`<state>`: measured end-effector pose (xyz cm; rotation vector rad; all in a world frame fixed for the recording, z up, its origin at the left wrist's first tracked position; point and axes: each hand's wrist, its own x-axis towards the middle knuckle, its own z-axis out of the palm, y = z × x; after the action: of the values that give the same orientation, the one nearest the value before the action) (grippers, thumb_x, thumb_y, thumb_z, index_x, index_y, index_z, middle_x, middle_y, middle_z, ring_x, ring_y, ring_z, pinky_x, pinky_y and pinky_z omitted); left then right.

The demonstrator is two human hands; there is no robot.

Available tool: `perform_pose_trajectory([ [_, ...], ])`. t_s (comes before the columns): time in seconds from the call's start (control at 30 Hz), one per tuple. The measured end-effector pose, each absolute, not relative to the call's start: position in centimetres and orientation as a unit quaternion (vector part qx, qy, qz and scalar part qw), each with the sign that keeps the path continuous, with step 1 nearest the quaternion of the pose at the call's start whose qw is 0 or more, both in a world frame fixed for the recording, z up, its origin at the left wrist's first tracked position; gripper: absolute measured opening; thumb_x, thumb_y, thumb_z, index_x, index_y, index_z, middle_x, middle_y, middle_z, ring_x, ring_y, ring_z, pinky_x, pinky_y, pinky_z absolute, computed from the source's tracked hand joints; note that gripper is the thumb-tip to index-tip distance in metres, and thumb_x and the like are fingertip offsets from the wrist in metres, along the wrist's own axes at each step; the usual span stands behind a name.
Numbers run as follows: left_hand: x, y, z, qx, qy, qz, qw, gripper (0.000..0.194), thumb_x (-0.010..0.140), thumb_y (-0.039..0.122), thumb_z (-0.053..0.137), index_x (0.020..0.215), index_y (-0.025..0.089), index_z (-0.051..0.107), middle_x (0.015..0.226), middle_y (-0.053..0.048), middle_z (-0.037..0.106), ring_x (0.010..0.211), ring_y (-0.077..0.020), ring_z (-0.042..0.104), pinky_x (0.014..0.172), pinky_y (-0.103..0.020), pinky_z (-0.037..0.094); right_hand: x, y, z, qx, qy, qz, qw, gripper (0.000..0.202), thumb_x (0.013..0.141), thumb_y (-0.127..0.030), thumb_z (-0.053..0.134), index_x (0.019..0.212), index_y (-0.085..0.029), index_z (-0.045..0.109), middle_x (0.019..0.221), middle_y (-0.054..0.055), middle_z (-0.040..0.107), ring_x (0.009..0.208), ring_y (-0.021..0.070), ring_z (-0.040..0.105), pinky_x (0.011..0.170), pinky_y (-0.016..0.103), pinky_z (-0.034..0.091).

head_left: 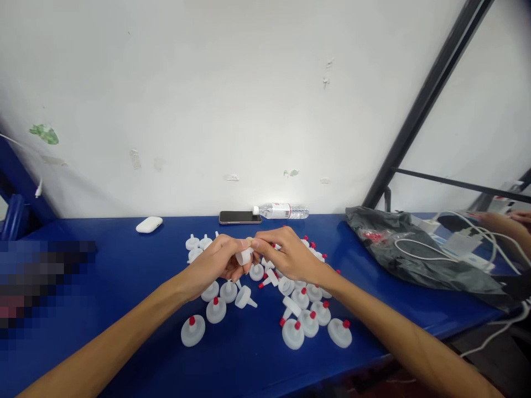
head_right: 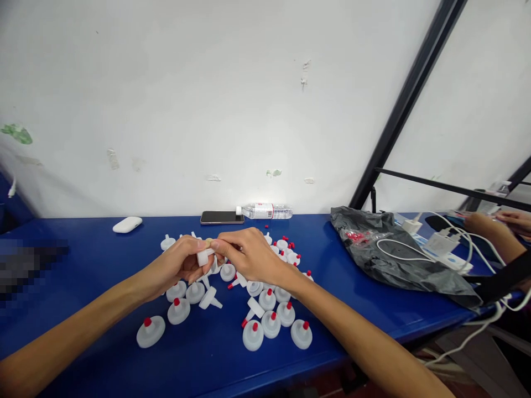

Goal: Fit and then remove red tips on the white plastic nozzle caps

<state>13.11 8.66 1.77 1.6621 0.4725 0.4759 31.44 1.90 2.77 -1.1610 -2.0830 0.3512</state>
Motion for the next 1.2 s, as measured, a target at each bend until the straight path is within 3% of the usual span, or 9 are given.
perform_pose_trajectory([
  [0.17,12.7,8.3,2.6,0.78,0.186,0.213,0.558,0.049,0.095,0.048,0.04,0.063,0.018,0.06,0.049,0.001,0.047,0.046,-0.0106,0.037,0.047,-0.028,0.024,31.6,2.0,2.7,-0.452,-0.813,0.108,0.352,0.047,0.107,-0.039,0.035,0.071,-0.017,0.057,0.064,-0.002,0.055,0.058,0.0098,0.046,0.06,0.025,0.031],
  [0.3,12.0,8.5,2.7,0.903,0.245,0.254,0.244,0.025,0.088,0.045,0.058,0.084,0.021,0.065,0.066,0.003,0.058,0.057,-0.0128,0.048,0.052,-0.027,0.032,32.0,2.6,1.9,-0.474,-0.807,0.086,0.342,0.042,0.105,-0.038,0.039,0.069,-0.018,0.047,0.062,-0.004,0.047,0.056,0.0095,0.041,0.058,0.025,0.029],
  [0.4,11.8,8.9,1.8,0.929,0.23,0.29,-0.005,0.024,0.089,0.042,0.058,0.1,0.022,0.065,0.082,0.0,0.066,0.061,-0.0135,0.055,0.051,-0.028,0.033,31.8,2.8,1.1,-0.507,-0.792,0.074,0.333,0.041,0.105,-0.037,0.037,0.069,-0.019,0.04,0.058,-0.005,0.04,0.052,0.0091,0.036,0.055,0.026,0.025],
  [0.5,11.9,9.2,0.9,0.923,0.209,0.299,-0.123,0.024,0.094,0.038,0.053,0.104,0.02,0.064,0.085,-0.002,0.068,0.063,-0.0138,0.06,0.049,-0.027,0.032,31.1,2.5,0.9,-0.522,-0.789,0.064,0.318,0.042,0.106,-0.035,0.033,0.068,-0.019,0.038,0.056,-0.005,0.04,0.049,0.0089,0.034,0.055,0.027,0.024],
  [0.77,11.8,9.3,0.8,0.909,0.186,0.338,-0.159,0.023,0.094,0.034,0.054,0.108,0.018,0.064,0.086,-0.002,0.071,0.066,-0.0144,0.065,0.048,-0.026,0.037,30.6,1.8,1.3,-0.551,-0.779,-0.001,0.3,0.042,0.104,-0.042,0.04,0.068,-0.019,0.04,0.053,-0.005,0.043,0.047,0.0086,0.032,0.053,0.028,0.019],
  [0.93,12.2,8.7,0.8,0.907,0.193,0.35,-0.131,0.024,0.092,0.038,0.055,0.097,0.016,0.065,0.078,-0.002,0.067,0.067,-0.0172,0.064,0.049,-0.028,0.037,30.8,1.8,1.5,-0.532,-0.779,0.021,0.331,0.044,0.106,-0.042,0.033,0.069,-0.019,0.037,0.058,-0.004,0.043,0.05,0.0096,0.032,0.053,0.029,0.022],
  [1.07,12.7,8.0,1.3,0.905,0.214,0.364,-0.051,0.021,0.09,0.035,0.056,0.093,0.017,0.066,0.077,-0.002,0.065,0.065,-0.0163,0.059,0.054,-0.029,0.04,30.9,1.6,2.2,-0.491,-0.774,0.116,0.382,0.045,0.106,-0.043,0.033,0.068,-0.019,0.036,0.061,-0.004,0.039,0.055,0.0101,0.033,0.055,0.028,0.025],
  [1.2,12.7,7.3,2.3,0.905,0.219,0.348,0.111,0.014,0.088,0.03,0.058,0.081,0.019,0.064,0.065,0.003,0.056,0.056,-0.0114,0.044,0.054,-0.028,0.036,30.7,1.3,2.5,-0.459,-0.743,0.26,0.412,0.05,0.104,-0.052,0.034,0.066,-0.019,0.036,0.06,-0.005,0.034,0.054,0.0096,0.03,0.053,0.027,0.026],
])
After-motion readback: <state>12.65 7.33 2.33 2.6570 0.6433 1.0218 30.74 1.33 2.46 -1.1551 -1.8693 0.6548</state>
